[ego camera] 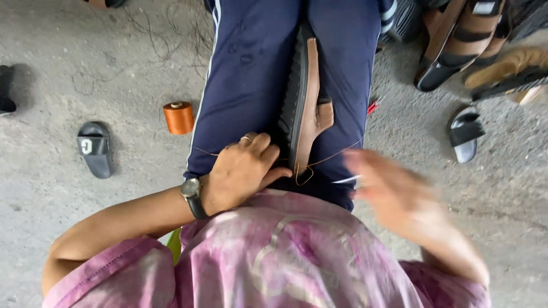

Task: Hand-stitching the leather upper of a sandal to its sole using a needle and thread.

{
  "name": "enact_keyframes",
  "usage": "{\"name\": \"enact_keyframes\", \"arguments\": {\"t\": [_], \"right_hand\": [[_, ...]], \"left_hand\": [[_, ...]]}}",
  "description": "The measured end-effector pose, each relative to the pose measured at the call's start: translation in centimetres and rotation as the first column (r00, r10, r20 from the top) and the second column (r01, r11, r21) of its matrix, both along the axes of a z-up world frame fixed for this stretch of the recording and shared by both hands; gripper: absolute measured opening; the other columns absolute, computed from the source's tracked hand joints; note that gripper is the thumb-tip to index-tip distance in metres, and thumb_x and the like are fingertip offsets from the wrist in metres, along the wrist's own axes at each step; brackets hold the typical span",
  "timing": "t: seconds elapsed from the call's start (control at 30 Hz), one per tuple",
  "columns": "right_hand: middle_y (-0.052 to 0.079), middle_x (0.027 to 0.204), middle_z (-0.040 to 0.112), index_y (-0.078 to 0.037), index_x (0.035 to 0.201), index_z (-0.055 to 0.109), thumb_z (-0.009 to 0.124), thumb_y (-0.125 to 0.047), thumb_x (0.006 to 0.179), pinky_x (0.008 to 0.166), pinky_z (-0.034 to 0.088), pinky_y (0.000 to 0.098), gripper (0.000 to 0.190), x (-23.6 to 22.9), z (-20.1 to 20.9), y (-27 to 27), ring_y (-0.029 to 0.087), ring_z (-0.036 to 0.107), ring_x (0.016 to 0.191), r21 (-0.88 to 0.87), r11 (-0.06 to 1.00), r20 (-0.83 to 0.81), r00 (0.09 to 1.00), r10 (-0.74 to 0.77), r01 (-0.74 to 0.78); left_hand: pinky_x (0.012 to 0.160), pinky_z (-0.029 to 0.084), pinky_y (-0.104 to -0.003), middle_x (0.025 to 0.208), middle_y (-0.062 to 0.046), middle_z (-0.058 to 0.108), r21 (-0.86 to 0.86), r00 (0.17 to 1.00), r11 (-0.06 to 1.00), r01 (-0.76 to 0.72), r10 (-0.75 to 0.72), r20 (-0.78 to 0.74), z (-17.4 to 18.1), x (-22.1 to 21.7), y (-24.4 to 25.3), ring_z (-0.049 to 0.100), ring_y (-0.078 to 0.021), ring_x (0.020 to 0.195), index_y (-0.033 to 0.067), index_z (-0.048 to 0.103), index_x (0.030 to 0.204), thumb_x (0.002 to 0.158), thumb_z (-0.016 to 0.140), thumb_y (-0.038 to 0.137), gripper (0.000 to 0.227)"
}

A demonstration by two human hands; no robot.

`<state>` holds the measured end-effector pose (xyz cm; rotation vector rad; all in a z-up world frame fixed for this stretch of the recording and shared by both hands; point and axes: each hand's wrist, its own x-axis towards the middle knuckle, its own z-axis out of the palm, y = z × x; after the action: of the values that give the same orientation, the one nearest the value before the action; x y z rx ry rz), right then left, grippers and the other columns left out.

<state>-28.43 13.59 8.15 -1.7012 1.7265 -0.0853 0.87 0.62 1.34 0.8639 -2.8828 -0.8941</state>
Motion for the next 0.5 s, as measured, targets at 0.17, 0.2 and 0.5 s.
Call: {"name": "enact_keyframes", "arguments": {"t": [0.17,0.2,0.5], "right_hand": [[0.005,0.057,0.059,-0.010,0.110,0.074,0.067,-0.014,0.090,0.045,0.054,0.0401,0.021,4.2,-4.0,-2.4,0.030,0.068,0.055,-0.025,0.996,0.523,0.851,-0.056,0.081],[0.005,0.057,0.059,-0.010,0.110,0.074,0.067,-0.014,0.090,0.045,0.054,0.0401,0.021,4.0,-3.9,-3.1,0.030,0.068,0.055,-0.019,0.997,0.524,0.850,-0.054,0.075],[0.005,0.044,0.054,-0.001,0.098,0.073,0.065,0.001,0.085,0.042,0.051,0.0311,0.015,4.9,-6.0,-6.7,0.024,0.060,0.039,0.021,0.984,0.714,0.686,-0.138,0.177]], "left_hand": [[0.086,0.049,-0.038,0.099,-0.007,0.049,0.813,0.849,0.568,0.125,0.362,-0.384,1.6,-1.3,-4.0,0.056,-0.0274,0.093,0.0152,0.076,0.085,0.102,0.058,0.028,0.028],[0.086,0.049,-0.038,0.099,-0.007,0.049,0.817,0.848,0.564,0.120,0.369,-0.380,2.4,-2.2,-5.4,0.056,-0.0274,0.093,0.0152,0.076,0.085,0.102,0.058,0.028,0.028],[0.049,0.036,-0.023,0.047,0.001,0.042,0.966,0.690,0.255,0.043,0.692,-0.214,-0.3,-6.4,-12.2,0.039,-0.0097,0.046,0.0096,0.055,0.059,0.107,0.042,0.036,0.056]]}}
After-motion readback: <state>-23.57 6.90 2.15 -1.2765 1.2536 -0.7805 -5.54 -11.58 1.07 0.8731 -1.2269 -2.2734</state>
